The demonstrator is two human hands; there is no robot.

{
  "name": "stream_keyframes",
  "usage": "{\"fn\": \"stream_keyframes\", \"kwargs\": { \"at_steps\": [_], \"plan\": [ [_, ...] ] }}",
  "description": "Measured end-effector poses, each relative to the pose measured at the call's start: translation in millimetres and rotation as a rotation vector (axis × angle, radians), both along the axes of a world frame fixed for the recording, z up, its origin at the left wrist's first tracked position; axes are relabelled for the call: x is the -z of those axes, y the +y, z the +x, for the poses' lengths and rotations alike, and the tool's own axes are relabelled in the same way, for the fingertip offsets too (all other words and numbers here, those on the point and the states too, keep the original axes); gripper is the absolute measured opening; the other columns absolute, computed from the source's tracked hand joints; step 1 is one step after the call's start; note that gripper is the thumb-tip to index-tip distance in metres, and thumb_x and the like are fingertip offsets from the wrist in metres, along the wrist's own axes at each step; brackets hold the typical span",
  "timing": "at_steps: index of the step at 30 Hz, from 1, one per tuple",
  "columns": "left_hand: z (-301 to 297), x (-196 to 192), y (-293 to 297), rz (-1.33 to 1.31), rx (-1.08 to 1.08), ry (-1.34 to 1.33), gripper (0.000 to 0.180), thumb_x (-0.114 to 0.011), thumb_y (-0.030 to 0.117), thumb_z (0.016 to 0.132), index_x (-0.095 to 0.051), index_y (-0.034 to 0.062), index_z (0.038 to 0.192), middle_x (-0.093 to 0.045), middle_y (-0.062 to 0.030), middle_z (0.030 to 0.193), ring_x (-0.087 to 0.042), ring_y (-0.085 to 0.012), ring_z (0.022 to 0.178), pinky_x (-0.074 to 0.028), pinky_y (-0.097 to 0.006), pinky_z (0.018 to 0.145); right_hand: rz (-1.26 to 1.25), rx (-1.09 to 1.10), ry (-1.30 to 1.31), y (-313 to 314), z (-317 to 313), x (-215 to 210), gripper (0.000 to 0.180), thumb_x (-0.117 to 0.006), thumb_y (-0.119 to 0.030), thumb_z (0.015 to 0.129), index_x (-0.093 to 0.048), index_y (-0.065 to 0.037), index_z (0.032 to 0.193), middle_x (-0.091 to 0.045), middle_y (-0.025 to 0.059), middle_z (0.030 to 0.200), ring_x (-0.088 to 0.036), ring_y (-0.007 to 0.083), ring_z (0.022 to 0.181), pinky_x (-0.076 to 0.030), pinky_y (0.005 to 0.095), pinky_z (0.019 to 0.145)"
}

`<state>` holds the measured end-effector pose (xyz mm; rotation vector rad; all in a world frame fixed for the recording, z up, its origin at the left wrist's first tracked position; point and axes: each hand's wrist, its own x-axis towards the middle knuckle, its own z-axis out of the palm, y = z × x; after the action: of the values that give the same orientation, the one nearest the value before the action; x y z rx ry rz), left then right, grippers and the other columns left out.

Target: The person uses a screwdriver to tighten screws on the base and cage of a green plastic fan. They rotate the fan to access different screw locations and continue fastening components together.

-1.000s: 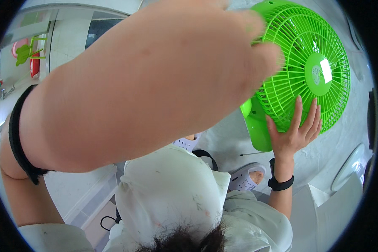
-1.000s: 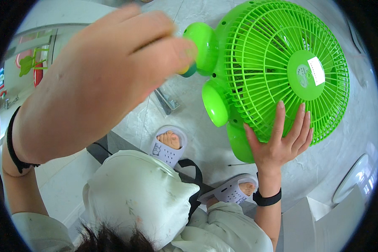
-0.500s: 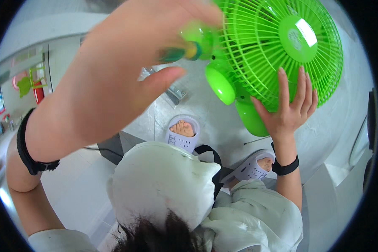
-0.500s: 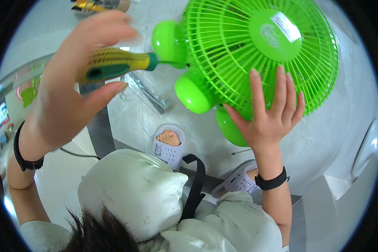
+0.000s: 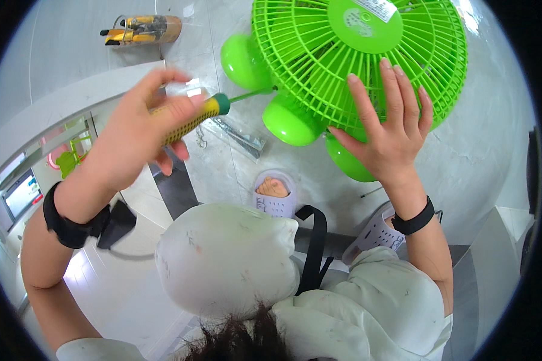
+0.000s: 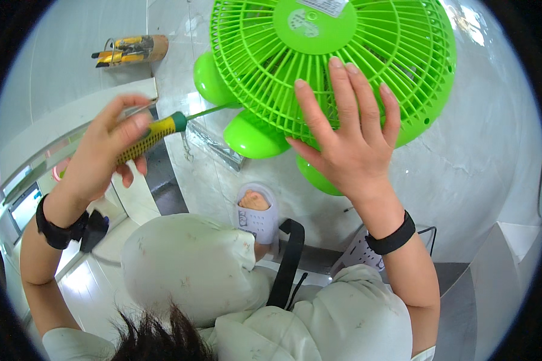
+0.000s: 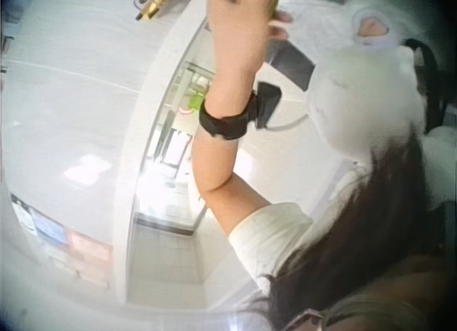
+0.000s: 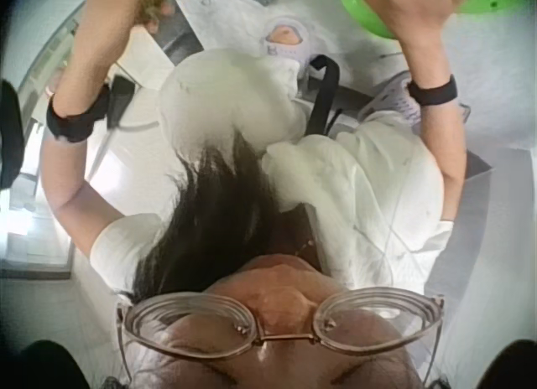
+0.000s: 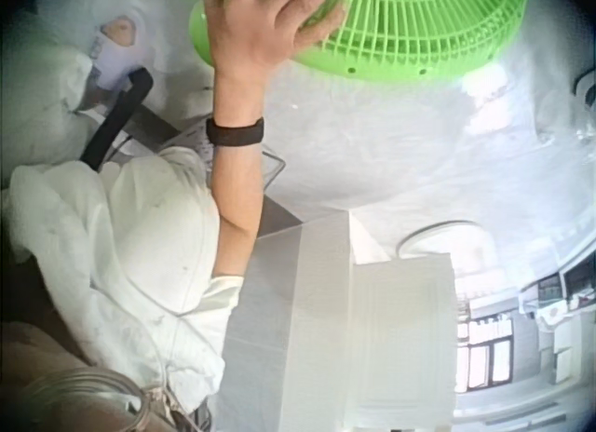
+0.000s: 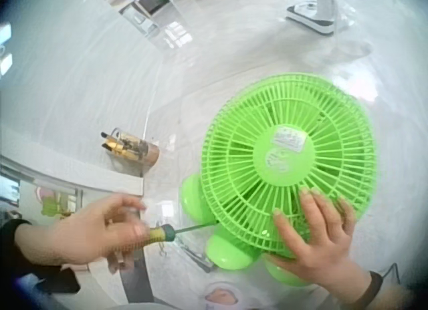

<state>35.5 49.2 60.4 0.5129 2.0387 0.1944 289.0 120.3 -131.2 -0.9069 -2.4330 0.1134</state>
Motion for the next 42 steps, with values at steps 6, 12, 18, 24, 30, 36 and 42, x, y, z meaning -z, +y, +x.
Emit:
{"fn": "stream_keyframes", "kwargs": {
  "at_steps": [6,12,18,24,30,36,42],
  "plan": [
    [5,5,7,-0.099,0.853,0.312,0.023,-0.064,0.016,0.091,-0.053,0.0101,0.111,-0.062,-0.0083,0.097,-0.059,-0.0115,0.065,-0.047,-0.028,0.052,-0.042,-0.001,0.067,1,1,1,0.065,-0.077,-0.041,0.058,-0.064,-0.025,0.12,-0.053,0.0107,0.137,-0.05,0.0237,0.125,-0.032,0.0451,0.106],
    [-3,-2,-3,0.095,0.155,0.201,0.035,-0.069,0.017,0.086,-0.052,0.0107,0.116,-0.06,-0.0088,0.103,-0.057,-0.0101,0.066,-0.043,-0.023,0.048,-0.069,0.008,0.1,1,-1,0,0.066,-0.077,-0.04,0.056,-0.064,-0.025,0.118,-0.054,0.01,0.136,-0.051,0.0234,0.124,-0.032,0.0446,0.105],
    [-10,4,-1,0.037,0.246,0.138,0.019,-0.064,0.009,0.085,-0.056,0.0094,0.103,-0.061,-0.0101,0.1,-0.055,-0.0138,0.064,-0.04,-0.024,0.046,-0.054,0.017,0.092,0,-1,1,0.065,-0.076,-0.041,0.054,-0.065,-0.026,0.116,-0.054,0.0094,0.136,-0.05,0.0227,0.124,-0.033,0.044,0.105],
    [-2,7,-22,0.38,1.534,0.592,0.025,-0.067,0.004,0.068,-0.059,0.0106,0.091,-0.057,-0.0044,0.102,-0.051,-0.0205,0.064,-0.043,-0.031,0.05,-0.031,0.027,0.036,0,0,1,0.067,-0.077,-0.041,0.055,-0.065,-0.027,0.119,-0.055,0.008,0.135,-0.051,0.0224,0.123,-0.034,0.0432,0.104],
    [1,5,-7,0.31,1.259,0.458,0.024,-0.068,-0.001,0.072,-0.06,0.0056,0.093,-0.058,-0.0073,0.096,-0.054,-0.0194,0.067,-0.045,-0.03,0.054,-0.001,0.021,-0.018,0,0,0,0.07,-0.079,-0.045,0.057,-0.064,-0.029,0.123,-0.051,0.0073,0.139,-0.049,0.0233,0.125,-0.031,0.0418,0.106],
    [9,10,1,0.493,0.555,0.361,0.018,-0.065,0.018,0.092,-0.058,0.0033,0.1,-0.059,0.0024,0.086,-0.05,-0.006,0.069,-0.041,-0.023,0.056,0.025,0.029,-0.043,-1,0,1,0.066,-0.077,-0.051,0.064,-0.064,-0.029,0.125,-0.051,0.0086,0.139,-0.05,0.0234,0.124,-0.029,0.0401,0.106],
    [6,-4,-9,0.358,0.617,0.421,0.025,-0.06,0.023,0.095,-0.055,0.0022,0.107,-0.056,-0.0042,0.07,-0.05,-0.009,0.06,-0.04,-0.025,0.054,0.1,0.016,-0.053,0,-1,2,0.065,-0.073,-0.055,0.068,-0.064,-0.024,0.125,-0.052,0.0108,0.139,-0.05,0.0253,0.124,-0.032,0.0405,0.104]
  ]
}}
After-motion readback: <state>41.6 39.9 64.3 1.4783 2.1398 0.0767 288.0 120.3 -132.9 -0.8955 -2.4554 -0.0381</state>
